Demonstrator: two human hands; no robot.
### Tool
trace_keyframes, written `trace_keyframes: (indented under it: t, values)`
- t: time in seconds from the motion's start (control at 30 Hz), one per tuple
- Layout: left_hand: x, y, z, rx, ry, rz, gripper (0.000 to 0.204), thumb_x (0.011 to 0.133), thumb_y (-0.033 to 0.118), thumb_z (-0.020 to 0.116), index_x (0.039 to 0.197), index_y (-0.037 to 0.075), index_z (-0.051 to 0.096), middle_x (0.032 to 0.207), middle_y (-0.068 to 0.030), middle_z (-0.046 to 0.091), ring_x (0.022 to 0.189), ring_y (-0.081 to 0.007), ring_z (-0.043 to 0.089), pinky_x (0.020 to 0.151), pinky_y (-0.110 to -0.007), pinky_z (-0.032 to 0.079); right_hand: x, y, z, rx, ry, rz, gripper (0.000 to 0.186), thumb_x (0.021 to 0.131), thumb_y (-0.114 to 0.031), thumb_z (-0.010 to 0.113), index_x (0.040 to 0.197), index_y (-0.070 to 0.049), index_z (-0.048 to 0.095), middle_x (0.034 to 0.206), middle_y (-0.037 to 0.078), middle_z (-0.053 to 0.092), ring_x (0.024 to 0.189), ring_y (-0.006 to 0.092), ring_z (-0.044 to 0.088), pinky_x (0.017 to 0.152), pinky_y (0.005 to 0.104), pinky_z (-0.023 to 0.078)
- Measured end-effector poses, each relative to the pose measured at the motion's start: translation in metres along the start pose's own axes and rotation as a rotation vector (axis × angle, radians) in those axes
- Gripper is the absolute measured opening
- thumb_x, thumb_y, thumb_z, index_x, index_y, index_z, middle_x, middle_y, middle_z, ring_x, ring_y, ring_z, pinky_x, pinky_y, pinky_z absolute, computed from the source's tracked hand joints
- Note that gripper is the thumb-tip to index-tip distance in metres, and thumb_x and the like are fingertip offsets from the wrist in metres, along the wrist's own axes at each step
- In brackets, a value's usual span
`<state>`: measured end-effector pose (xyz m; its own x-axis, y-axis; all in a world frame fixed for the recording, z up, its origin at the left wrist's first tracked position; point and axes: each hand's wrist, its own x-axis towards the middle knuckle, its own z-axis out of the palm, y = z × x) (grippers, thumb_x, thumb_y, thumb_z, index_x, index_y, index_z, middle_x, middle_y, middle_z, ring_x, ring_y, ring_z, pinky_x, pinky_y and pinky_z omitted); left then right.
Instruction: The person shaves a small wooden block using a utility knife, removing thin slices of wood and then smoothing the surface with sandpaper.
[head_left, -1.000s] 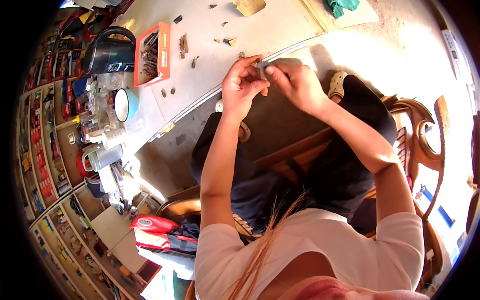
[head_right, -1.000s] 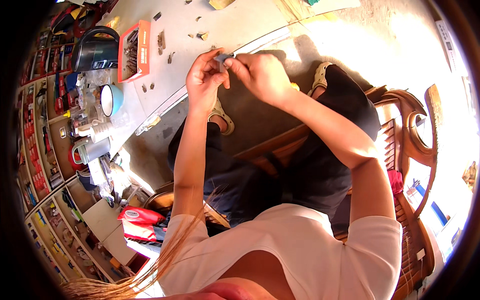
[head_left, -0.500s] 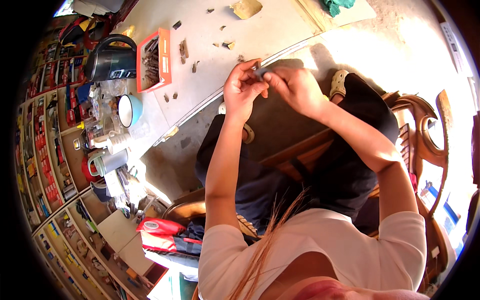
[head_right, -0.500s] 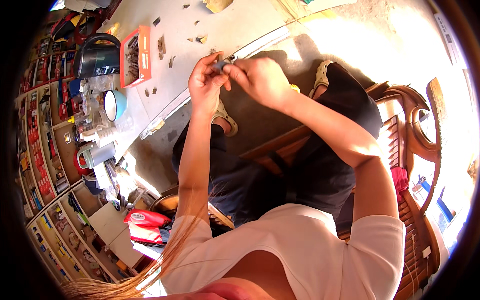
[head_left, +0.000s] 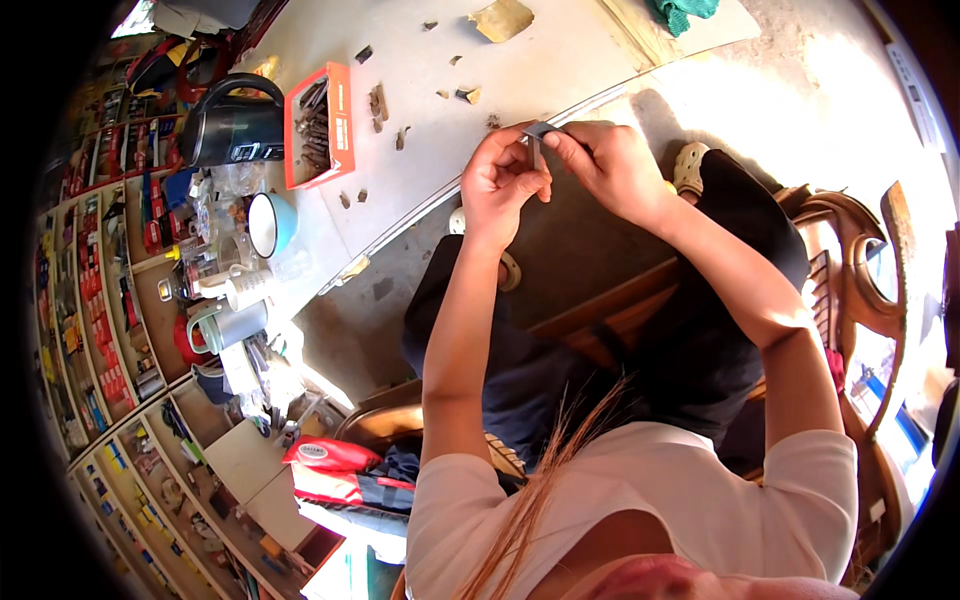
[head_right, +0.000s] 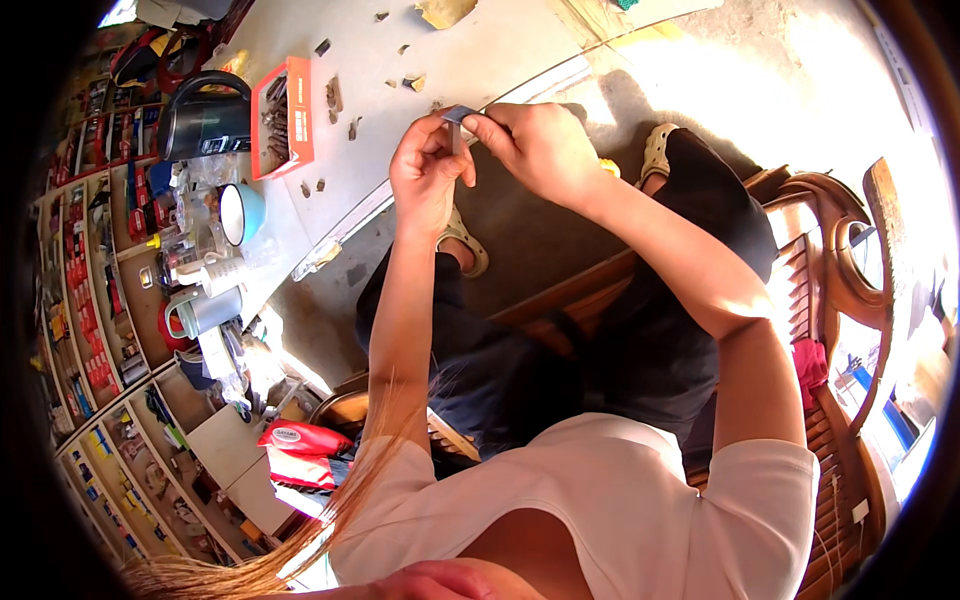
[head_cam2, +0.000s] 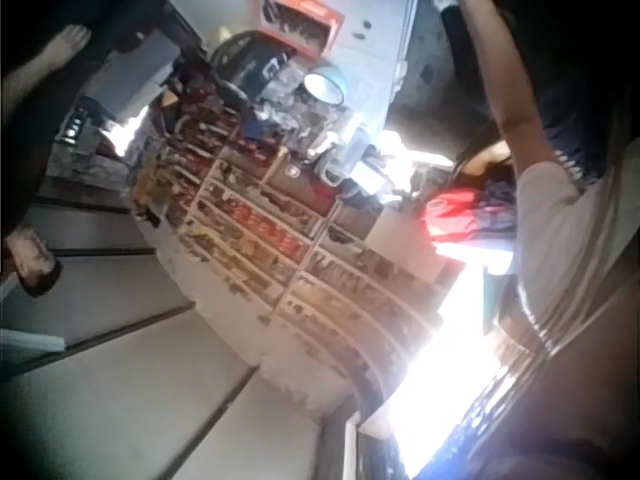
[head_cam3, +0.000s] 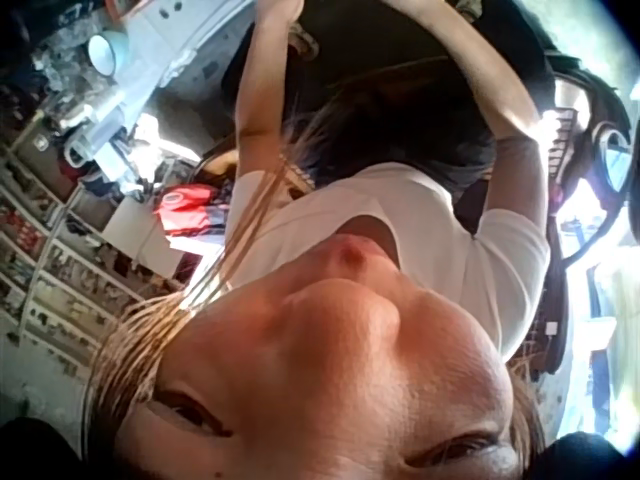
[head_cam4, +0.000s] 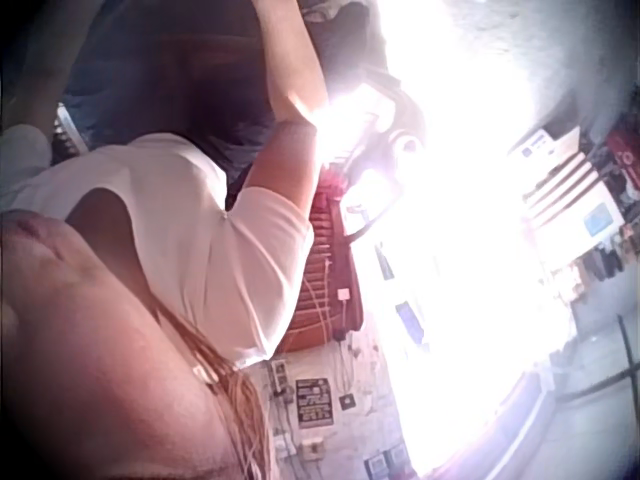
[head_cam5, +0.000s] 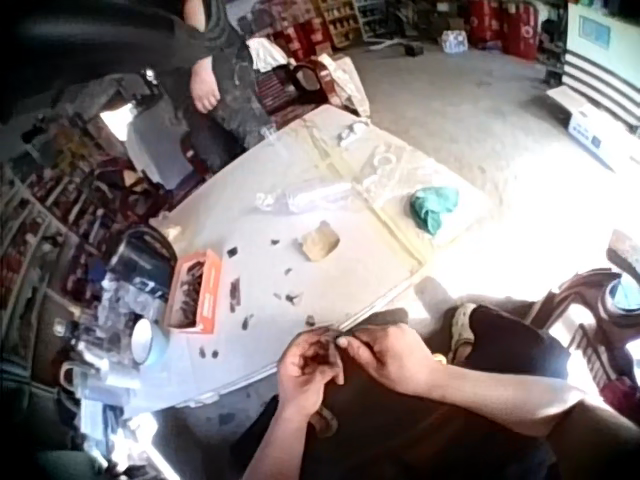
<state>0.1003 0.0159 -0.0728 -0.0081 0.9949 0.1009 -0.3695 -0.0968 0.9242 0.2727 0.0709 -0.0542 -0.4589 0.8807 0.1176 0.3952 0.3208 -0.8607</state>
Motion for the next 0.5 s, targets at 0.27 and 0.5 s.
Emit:
trace_keyframes:
  t: [0.27, 0.5]
  values:
    - [-0.002, 0.001, -0.008, 0.046, 0.009, -0.026, 0.052, 0.08, -0.005, 0.072, 0.129, -0.001, 0.056, 0.082, -0.006, 0.061, 0.065, -0.0142, 0.059, 0.058, -0.026, 0.051, -0.004, -0.003, 0.002, -0.125, 0.031, -0.107, 0.034, 0.096, -0.034, 0.06, 0.075, -0.008, 0.066, 0.06, 0.013, 0.061, 0.058, 0.0352, 0.062, 0.055, 0.0434, 0.05]
    - [-0.001, -0.004, -0.001, 0.032, 0.123, -0.037, 0.051, 0.081, -0.005, 0.072, 0.129, -0.002, 0.056, 0.084, -0.0063, 0.061, 0.066, -0.0138, 0.059, 0.058, -0.026, 0.051, -0.007, -0.004, 0.003, -0.098, 0.071, -0.156, 0.036, 0.096, -0.035, 0.059, 0.073, -0.008, 0.064, 0.058, 0.013, 0.061, 0.057, 0.0355, 0.062, 0.054, 0.044, 0.051]
